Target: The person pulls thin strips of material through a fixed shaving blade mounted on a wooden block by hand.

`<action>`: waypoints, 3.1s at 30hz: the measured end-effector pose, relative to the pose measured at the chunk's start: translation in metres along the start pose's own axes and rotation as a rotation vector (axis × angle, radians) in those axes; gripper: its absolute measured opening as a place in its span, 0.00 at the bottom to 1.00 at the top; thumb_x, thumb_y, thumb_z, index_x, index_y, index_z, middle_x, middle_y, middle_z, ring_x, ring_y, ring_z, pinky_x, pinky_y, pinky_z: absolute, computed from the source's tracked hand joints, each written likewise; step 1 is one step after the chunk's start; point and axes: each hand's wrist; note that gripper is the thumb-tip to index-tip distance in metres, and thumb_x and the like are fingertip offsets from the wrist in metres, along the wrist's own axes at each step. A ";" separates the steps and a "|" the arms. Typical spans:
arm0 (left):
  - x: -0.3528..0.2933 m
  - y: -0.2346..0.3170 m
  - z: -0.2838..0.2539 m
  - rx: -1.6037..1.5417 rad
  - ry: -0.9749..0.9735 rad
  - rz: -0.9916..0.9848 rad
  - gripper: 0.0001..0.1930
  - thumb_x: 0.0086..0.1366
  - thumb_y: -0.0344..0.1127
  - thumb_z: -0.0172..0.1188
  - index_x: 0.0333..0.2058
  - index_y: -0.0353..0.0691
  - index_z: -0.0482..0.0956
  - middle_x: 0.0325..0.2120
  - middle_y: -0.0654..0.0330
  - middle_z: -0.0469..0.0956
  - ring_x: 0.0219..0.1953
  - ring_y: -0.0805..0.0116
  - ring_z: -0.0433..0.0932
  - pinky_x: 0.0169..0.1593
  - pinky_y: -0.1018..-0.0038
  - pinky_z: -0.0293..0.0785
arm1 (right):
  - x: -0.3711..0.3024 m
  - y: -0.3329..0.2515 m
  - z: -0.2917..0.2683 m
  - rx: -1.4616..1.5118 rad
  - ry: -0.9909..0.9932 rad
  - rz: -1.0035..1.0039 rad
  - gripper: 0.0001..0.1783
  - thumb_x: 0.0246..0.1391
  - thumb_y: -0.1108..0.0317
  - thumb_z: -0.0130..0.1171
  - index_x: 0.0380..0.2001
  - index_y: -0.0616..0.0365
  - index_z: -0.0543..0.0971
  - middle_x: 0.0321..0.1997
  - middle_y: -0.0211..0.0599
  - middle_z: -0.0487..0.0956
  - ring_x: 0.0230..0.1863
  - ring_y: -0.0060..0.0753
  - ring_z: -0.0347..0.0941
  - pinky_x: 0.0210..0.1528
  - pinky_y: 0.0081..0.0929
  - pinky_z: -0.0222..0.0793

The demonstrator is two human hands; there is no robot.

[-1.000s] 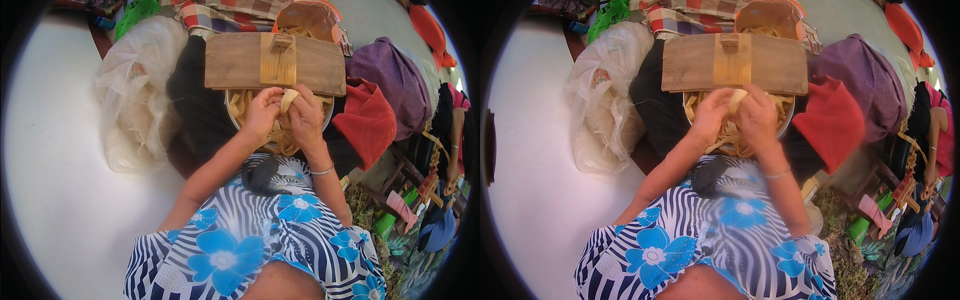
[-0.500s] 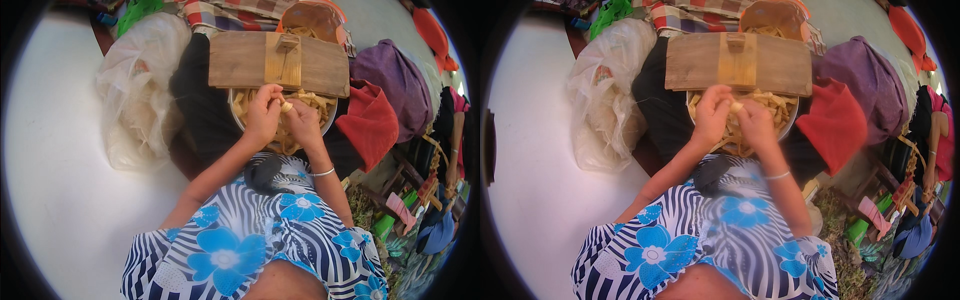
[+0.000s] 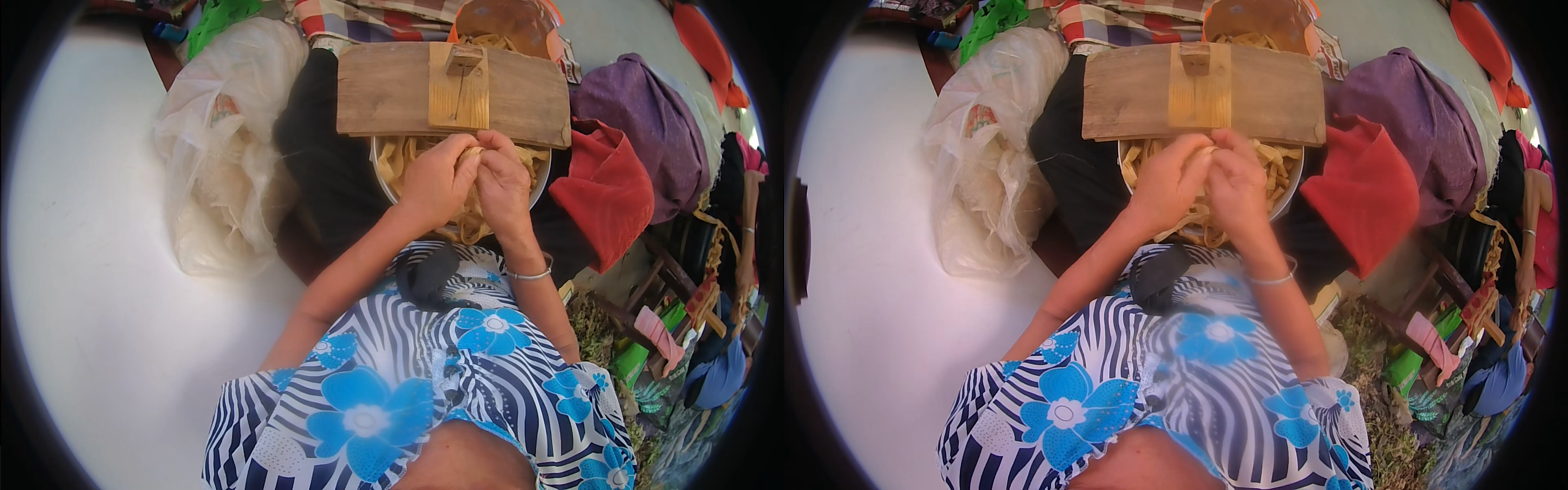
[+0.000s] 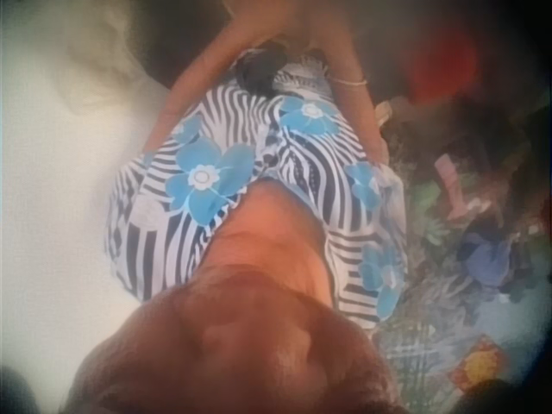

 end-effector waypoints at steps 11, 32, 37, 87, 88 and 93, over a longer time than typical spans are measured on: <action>-0.025 -0.022 -0.043 0.108 -0.093 -0.123 0.06 0.61 0.28 0.57 0.38 0.36 0.76 0.29 0.56 0.77 0.31 0.67 0.77 0.34 0.73 0.72 | 0.002 -0.006 -0.027 0.391 0.024 0.243 0.12 0.56 0.73 0.56 0.43 0.64 0.77 0.49 0.37 0.73 0.48 0.24 0.69 0.50 0.20 0.65; 0.011 -0.027 -0.082 -0.484 -0.241 -0.396 0.04 0.65 0.26 0.53 0.38 0.36 0.73 0.28 0.69 0.74 0.29 0.83 0.70 0.34 0.85 0.67 | 0.039 0.002 -0.094 0.208 -0.318 0.377 0.09 0.57 0.73 0.56 0.41 0.63 0.78 0.36 0.28 0.80 0.35 0.19 0.75 0.40 0.18 0.71; 0.020 -0.010 -0.067 -0.683 -0.393 -0.387 0.04 0.65 0.25 0.52 0.38 0.36 0.72 0.28 0.66 0.73 0.31 0.80 0.72 0.36 0.82 0.69 | 0.046 -0.009 -0.066 0.205 -0.269 0.262 0.16 0.62 0.63 0.54 0.48 0.62 0.76 0.41 0.31 0.79 0.43 0.22 0.74 0.48 0.23 0.71; 0.031 -0.009 -0.049 -0.560 -0.487 -0.410 0.05 0.64 0.26 0.54 0.38 0.35 0.75 0.23 0.67 0.73 0.24 0.82 0.69 0.30 0.82 0.67 | 0.011 -0.019 -0.051 -0.248 -0.579 0.129 0.11 0.56 0.67 0.58 0.25 0.64 0.80 0.15 0.33 0.73 0.18 0.26 0.67 0.22 0.24 0.61; 0.027 -0.007 -0.046 -0.589 -0.492 -0.350 0.05 0.64 0.26 0.54 0.38 0.35 0.75 0.24 0.67 0.73 0.25 0.82 0.69 0.30 0.82 0.67 | 0.005 -0.045 -0.048 -0.024 -0.679 0.329 0.12 0.57 0.67 0.57 0.28 0.65 0.81 0.15 0.29 0.71 0.19 0.21 0.66 0.22 0.21 0.60; 0.013 0.020 -0.041 -0.900 -0.476 -0.386 0.10 0.68 0.37 0.53 0.40 0.38 0.77 0.28 0.71 0.73 0.26 0.86 0.66 0.26 0.88 0.58 | -0.004 -0.081 -0.035 1.100 -0.500 0.397 0.12 0.59 0.71 0.53 0.41 0.67 0.80 0.22 0.27 0.76 0.20 0.16 0.67 0.25 0.13 0.60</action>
Point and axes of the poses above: each hand's wrist, its own x-axis towards the middle knuckle, its own z-axis out of the palm, y = z × x
